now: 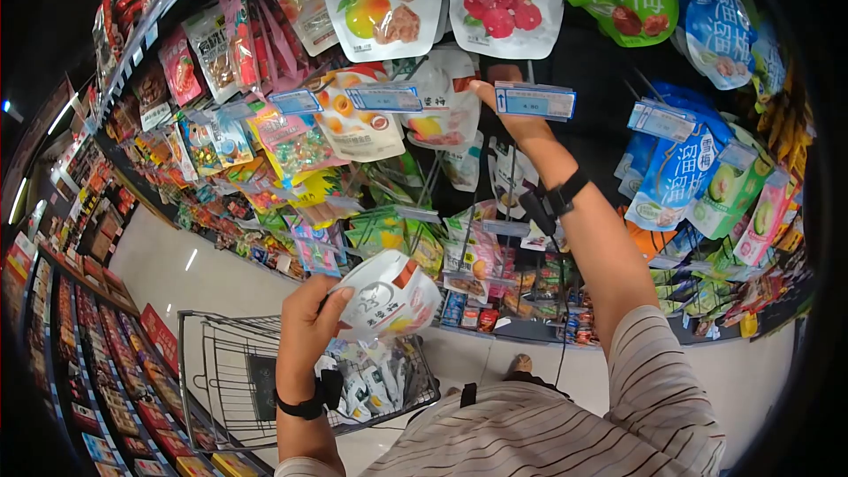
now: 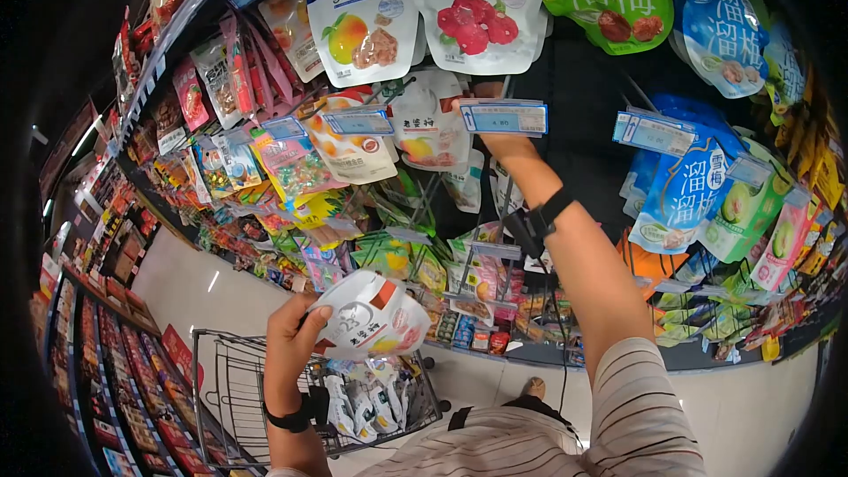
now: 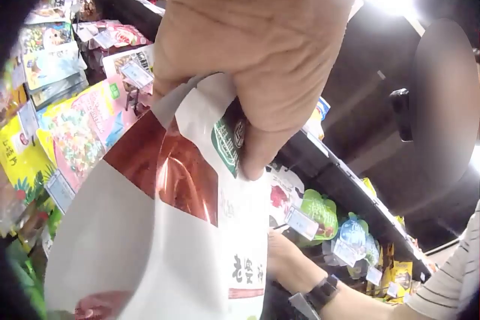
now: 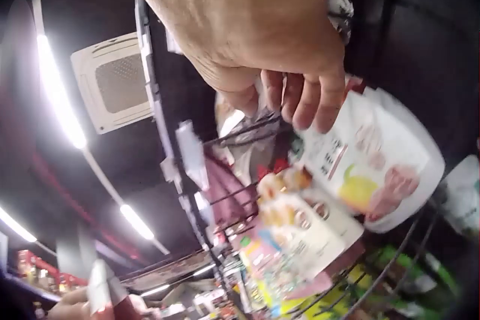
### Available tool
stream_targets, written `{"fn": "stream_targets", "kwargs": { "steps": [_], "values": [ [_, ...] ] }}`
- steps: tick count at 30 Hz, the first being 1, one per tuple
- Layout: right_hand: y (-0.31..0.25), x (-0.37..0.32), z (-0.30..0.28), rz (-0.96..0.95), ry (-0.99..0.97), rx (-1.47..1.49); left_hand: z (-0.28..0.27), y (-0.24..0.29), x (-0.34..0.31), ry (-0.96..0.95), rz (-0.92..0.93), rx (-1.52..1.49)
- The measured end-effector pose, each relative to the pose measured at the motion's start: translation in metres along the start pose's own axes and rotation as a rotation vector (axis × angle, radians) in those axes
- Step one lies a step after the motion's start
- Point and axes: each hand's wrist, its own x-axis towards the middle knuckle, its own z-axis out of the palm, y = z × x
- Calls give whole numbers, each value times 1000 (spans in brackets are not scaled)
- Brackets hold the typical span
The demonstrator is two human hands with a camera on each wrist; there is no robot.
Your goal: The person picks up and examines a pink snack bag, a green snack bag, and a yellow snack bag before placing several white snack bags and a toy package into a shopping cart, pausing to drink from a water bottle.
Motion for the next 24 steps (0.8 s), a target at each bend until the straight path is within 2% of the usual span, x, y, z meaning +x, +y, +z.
{"fn": "stream_targets", "kwargs": {
  "steps": [2, 6, 7, 12, 15, 18, 21, 24],
  "values": [
    [-6, 7, -6, 78, -56, -134, -3, -7, -8, 11, -55, -1],
    [18, 19, 11, 171, -197, 193, -6, -15, -21, 20, -191, -15],
    [17, 19, 12, 183, -206, 166, -5, -17, -24, 20, -211, -35],
    [5, 24, 21, 185, -260, 43, -5, -32, -32, -7, -155, 8],
    [-8, 22, 22, 229, -292, 244, -2, -34, -34, -15, -124, 28],
    [-14, 25, 20, 187, -264, 192, 3, -30, -35, -2, -129, 9],
    [-26, 25, 14, 251, -254, 62, 7, -36, -37, -2, -179, -45],
    [8, 32, 34, 267, -223, 277, 9, -38, -40, -21, -153, -19]
  ]
}}
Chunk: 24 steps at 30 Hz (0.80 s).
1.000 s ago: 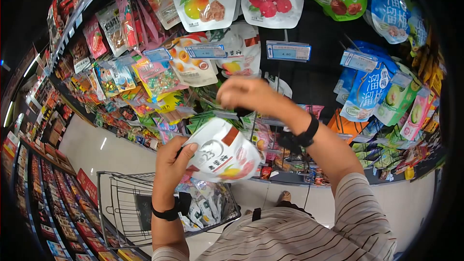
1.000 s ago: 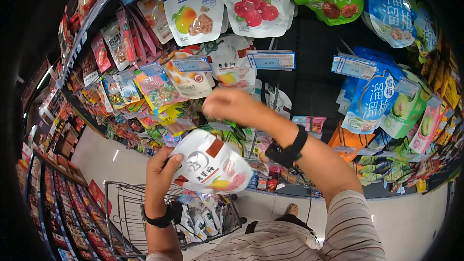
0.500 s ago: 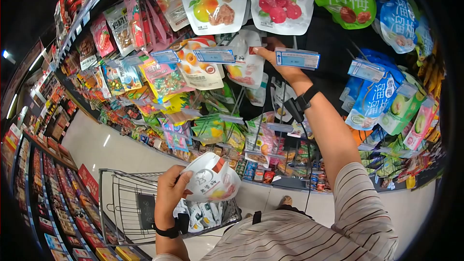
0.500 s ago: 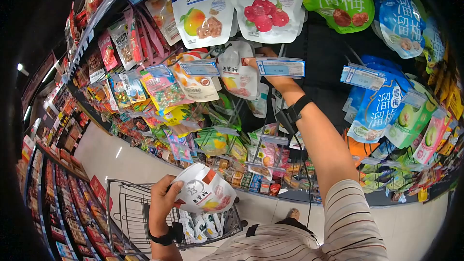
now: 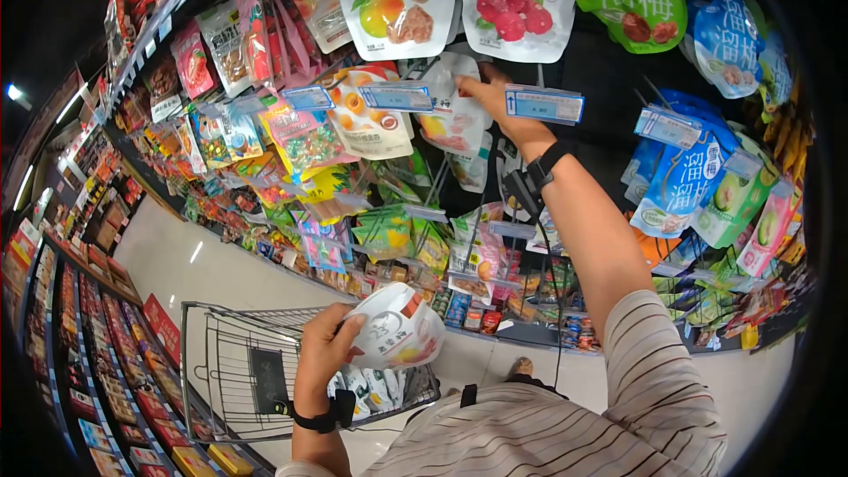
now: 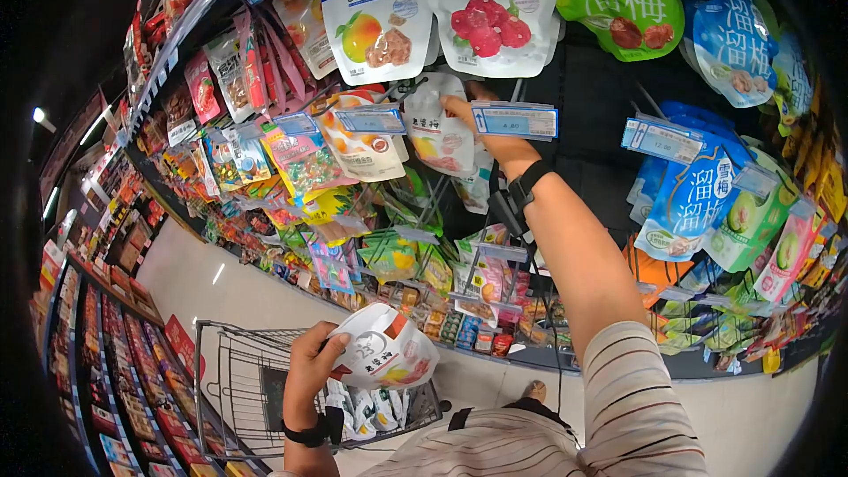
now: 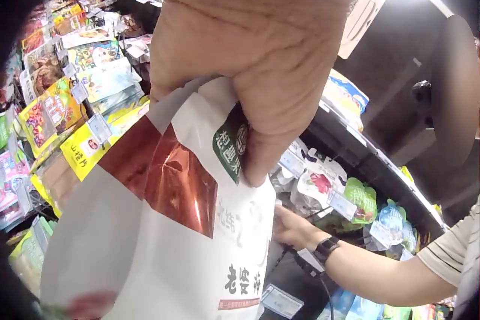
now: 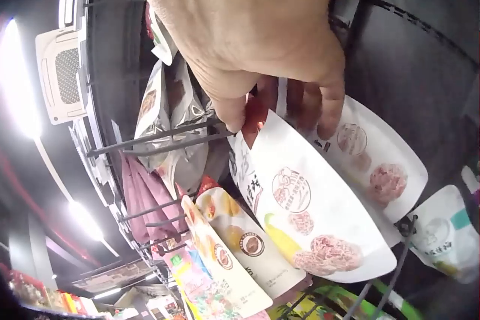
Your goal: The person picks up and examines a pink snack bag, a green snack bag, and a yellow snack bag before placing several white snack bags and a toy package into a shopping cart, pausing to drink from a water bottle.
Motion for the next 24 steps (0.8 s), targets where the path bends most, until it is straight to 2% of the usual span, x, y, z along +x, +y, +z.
{"fn": "stream_targets", "kwargs": {
  "steps": [7, 10, 14, 24],
  "values": [
    [3, 8, 10, -119, 84, 91, 3, -5, -6, -32, 84, 5],
    [-9, -7, 6, -163, 20, 65, 1, -8, -9, -44, 57, -2],
    [-44, -38, 6, -137, -12, 80, 1, -11, -10, -44, 73, 5],
    [-53, -64, 12, -82, -142, 266, 1, -19, -6, -78, 117, 70]
  ]
}}
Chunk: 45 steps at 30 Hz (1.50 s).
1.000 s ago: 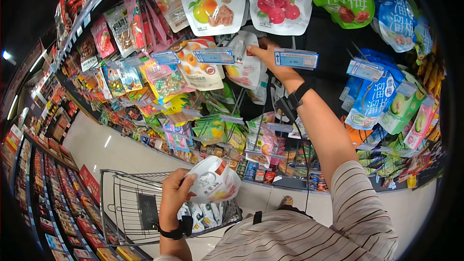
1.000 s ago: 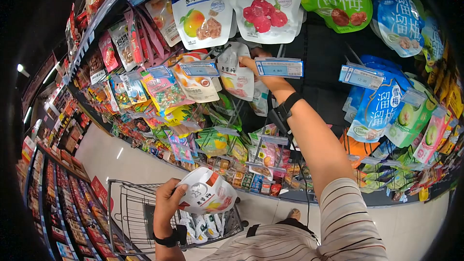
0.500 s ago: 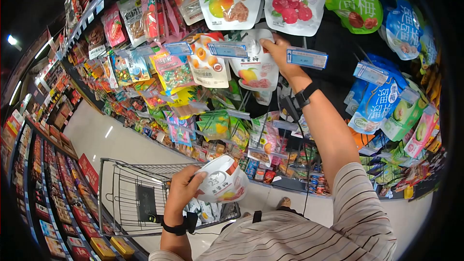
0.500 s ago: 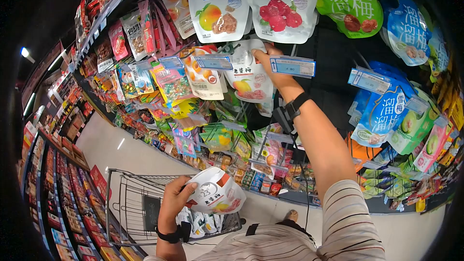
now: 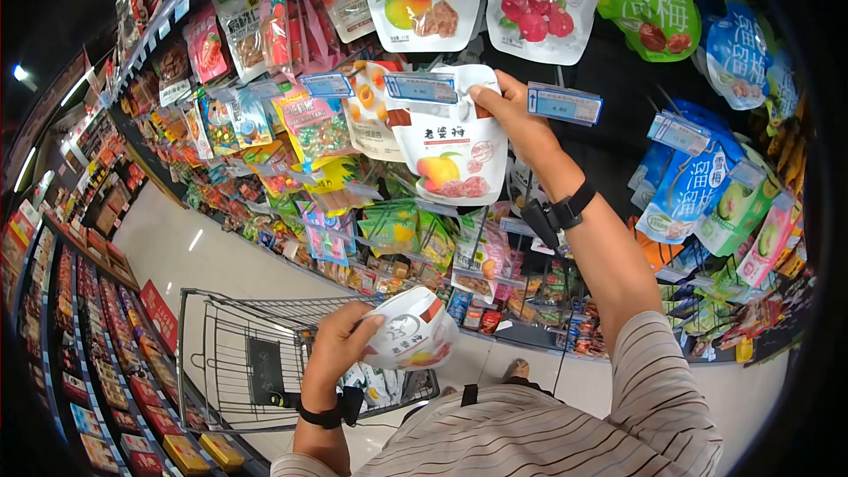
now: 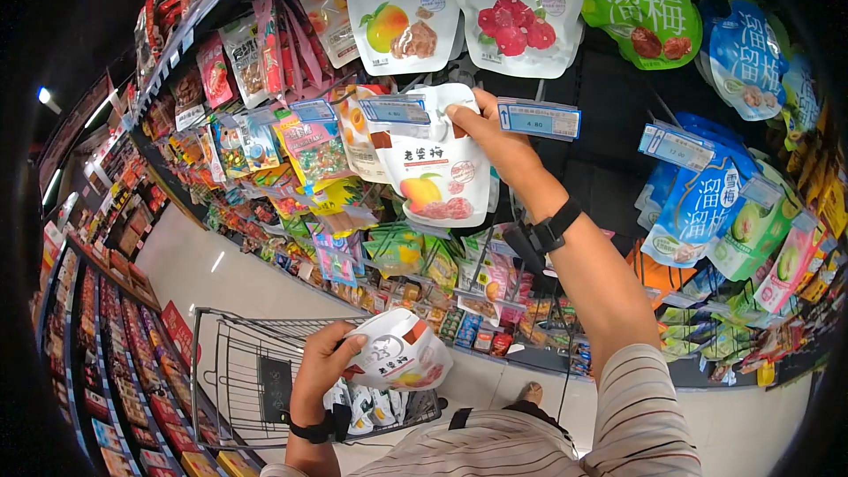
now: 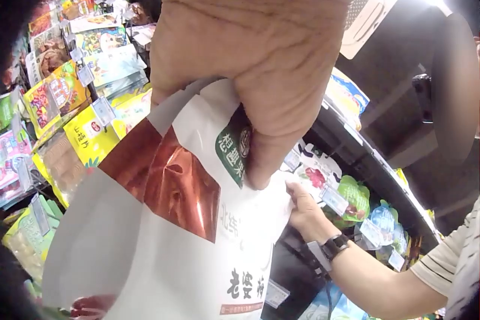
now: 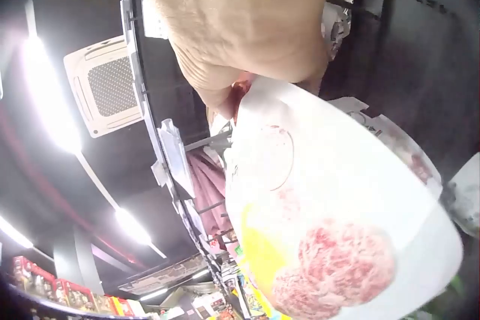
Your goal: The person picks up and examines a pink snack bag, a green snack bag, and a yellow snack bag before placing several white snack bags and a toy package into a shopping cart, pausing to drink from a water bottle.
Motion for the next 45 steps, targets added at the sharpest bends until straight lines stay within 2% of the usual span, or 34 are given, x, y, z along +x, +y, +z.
{"fn": "stream_targets", "kwargs": {
  "steps": [2, 5, 15, 18, 24, 28, 32, 38, 40, 42, 43, 45],
  "values": [
    [-2, -3, 6, -27, 6, 116, 0, 9, 3, -9, -35, -32],
    [-8, -8, 7, -13, -17, 116, -1, 17, 0, -60, -131, -119],
    [-2, -14, 17, 8, -5, 286, 1, 11, 1, -44, -51, -80],
    [0, -17, 17, 4, 11, 326, -2, 15, -1, -55, -93, -83],
    [-19, -30, 26, 5, -34, 278, -1, 13, -3, -31, -81, -76],
    [-12, -43, 28, 18, -69, 232, -1, 14, -6, -15, -63, -29],
    [-26, -60, 35, 80, -49, 301, -9, 21, -5, -19, 47, 2],
    [-50, -93, 44, 141, -264, 122, -40, 53, -15, -61, 105, 38],
    [-56, -104, 48, 142, -401, 17, -49, 62, -20, -84, 130, 41],
    [-67, -119, 60, 139, -455, 31, -56, 68, -27, -104, 166, 31],
    [-64, -124, 66, 133, -470, 27, -59, 67, -27, -117, 284, 104],
    [-54, -131, 73, 117, -469, -10, -63, 67, -32, -183, 247, 73]
  ]
}}
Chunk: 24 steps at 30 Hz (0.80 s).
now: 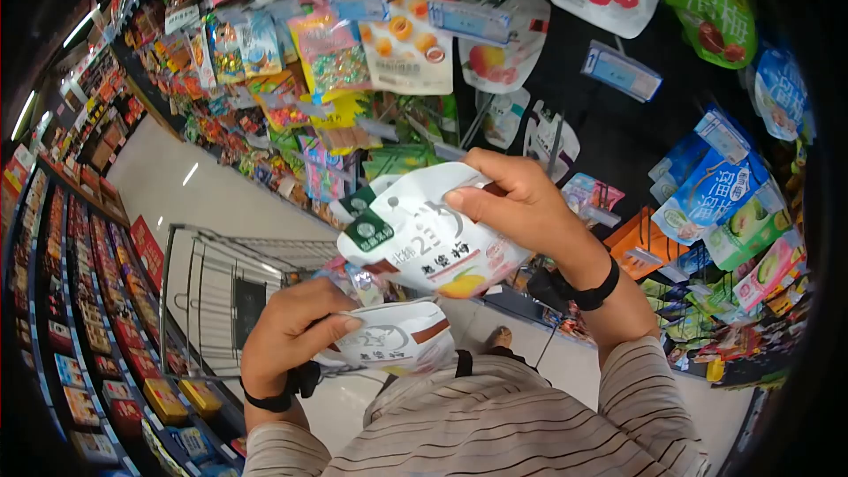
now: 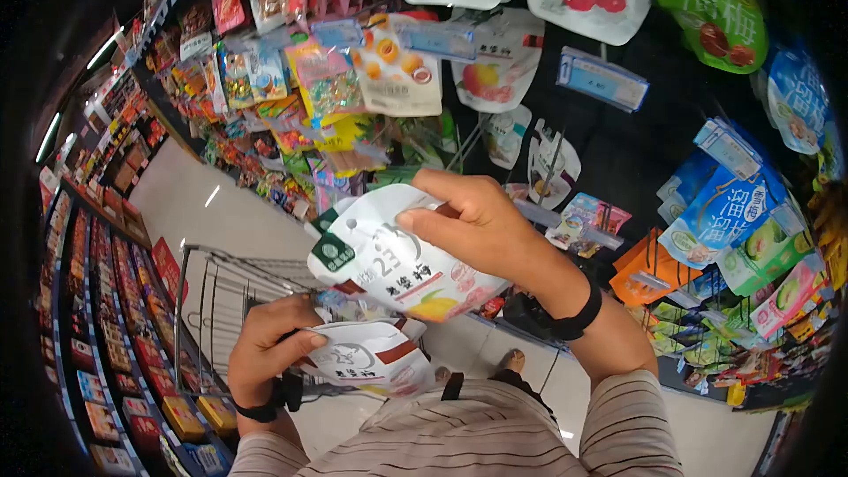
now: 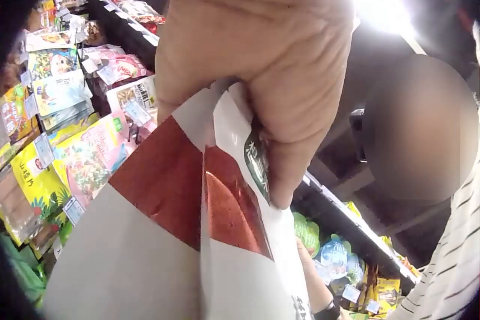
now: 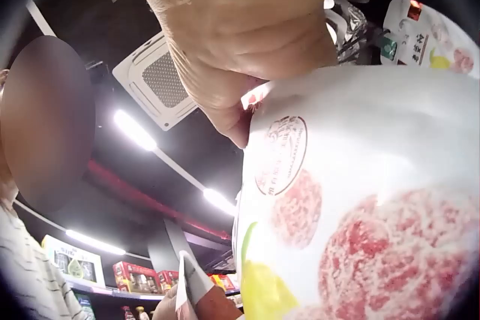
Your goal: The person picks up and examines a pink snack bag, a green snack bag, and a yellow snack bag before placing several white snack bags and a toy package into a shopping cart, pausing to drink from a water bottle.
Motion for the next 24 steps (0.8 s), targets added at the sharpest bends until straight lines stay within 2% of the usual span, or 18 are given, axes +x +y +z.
{"fn": "stream_targets", "kwargs": {
  "steps": [3, 5, 7, 9, 12, 15, 16, 19, 20, 23, 24],
  "values": [
    [17, 3, 13, 40, 27, -63, -2, -6, -12, -31, -87, 16],
    [16, 2, 30, 46, 8, -28, 1, -18, -15, -9, -26, 116],
    [45, 1, 46, 19, -78, -135, 10, -31, -20, 27, -4, 133],
    [48, -3, 71, -70, -132, -228, 25, -40, -27, 90, -37, 84],
    [69, -10, 94, -85, -175, -224, 47, -56, -32, 246, 103, 381],
    [88, -17, 107, 20, -261, -177, 62, -76, -45, 328, 68, 377],
    [95, -18, 113, -38, -266, -157, 66, -81, -48, 291, 49, 337],
    [99, -21, 131, -21, -317, -173, 74, -94, -54, 281, 4, 295],
    [96, -23, 137, 92, -329, -149, 74, -102, -55, 319, 18, 320],
    [108, -22, 152, 8, -356, -104, 70, -116, -63, 189, -173, 234],
    [112, -21, 156, 2, -372, -104, 69, -121, -63, 222, -89, 256]
  ]
}}
